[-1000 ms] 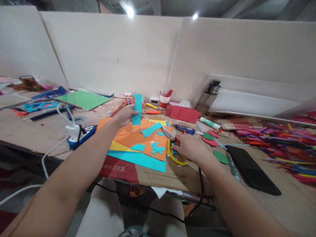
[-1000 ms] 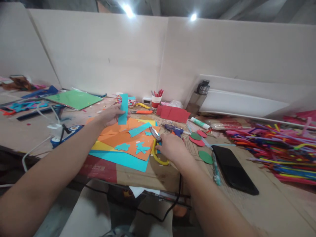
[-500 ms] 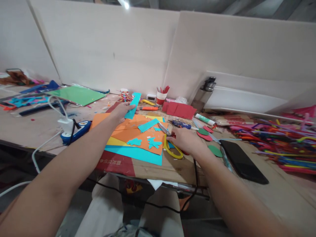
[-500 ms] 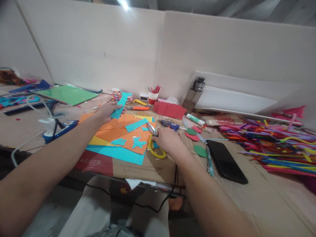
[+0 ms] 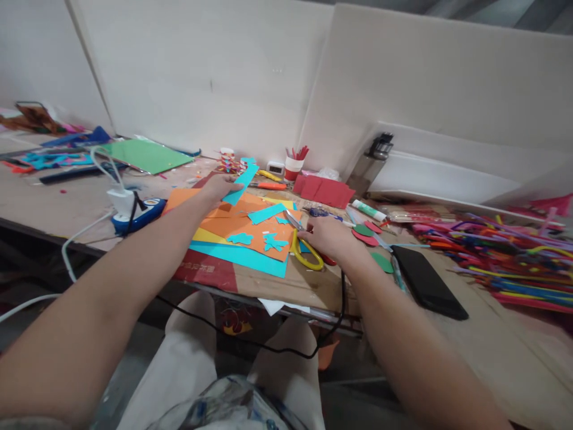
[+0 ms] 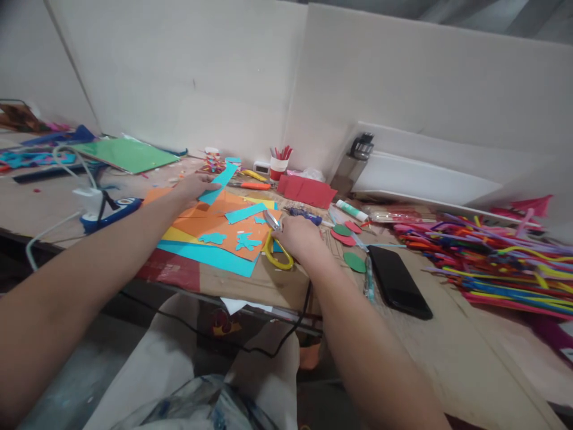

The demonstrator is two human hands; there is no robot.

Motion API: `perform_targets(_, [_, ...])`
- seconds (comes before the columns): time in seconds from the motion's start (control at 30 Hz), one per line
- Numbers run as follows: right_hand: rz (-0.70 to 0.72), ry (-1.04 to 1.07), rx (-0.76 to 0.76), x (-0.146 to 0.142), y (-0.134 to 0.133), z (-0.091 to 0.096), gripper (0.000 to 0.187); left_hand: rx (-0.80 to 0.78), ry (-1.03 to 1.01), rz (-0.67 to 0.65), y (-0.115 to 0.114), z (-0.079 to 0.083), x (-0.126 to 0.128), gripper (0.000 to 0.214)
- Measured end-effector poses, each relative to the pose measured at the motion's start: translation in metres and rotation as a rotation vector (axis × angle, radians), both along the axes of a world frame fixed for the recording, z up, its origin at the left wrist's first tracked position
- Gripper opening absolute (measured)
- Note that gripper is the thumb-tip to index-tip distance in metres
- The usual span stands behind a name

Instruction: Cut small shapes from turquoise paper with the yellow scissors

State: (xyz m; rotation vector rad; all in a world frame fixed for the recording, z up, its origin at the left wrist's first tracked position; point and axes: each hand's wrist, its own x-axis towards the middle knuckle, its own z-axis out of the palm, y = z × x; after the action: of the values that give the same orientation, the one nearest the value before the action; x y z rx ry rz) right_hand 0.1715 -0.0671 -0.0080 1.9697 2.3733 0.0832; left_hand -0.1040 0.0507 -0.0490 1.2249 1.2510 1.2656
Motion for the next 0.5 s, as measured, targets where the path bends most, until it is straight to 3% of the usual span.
perform_targets(0.13, [0.024, 0.112, 0.109, -0.002, 0.003, -0.005, 0.034, 0.008, 0.014, 0.099, 0.002, -0.002, -0.002, 0.018])
perform_targets(0.27, [0.234, 0.339, 0.231, -0.009, 0.007, -0.014, 0.019, -0.02, 0.096, 0.138, -0.001, -0.002, -0.003, 0.015])
perform_targets(0.4, [0.348, 0.58, 0.217, -0.022, 0.002, -0.021, 0.01, -0.018, 0.161, 0.139, -0.007, 0.002, -0.001, 0.016])
perform_targets(0.5, [0.413, 0.639, 0.205, -0.032, -0.003, -0.024, 0.008, -0.027, 0.168, 0.114, -0.009, 0.005, -0.001, 0.013])
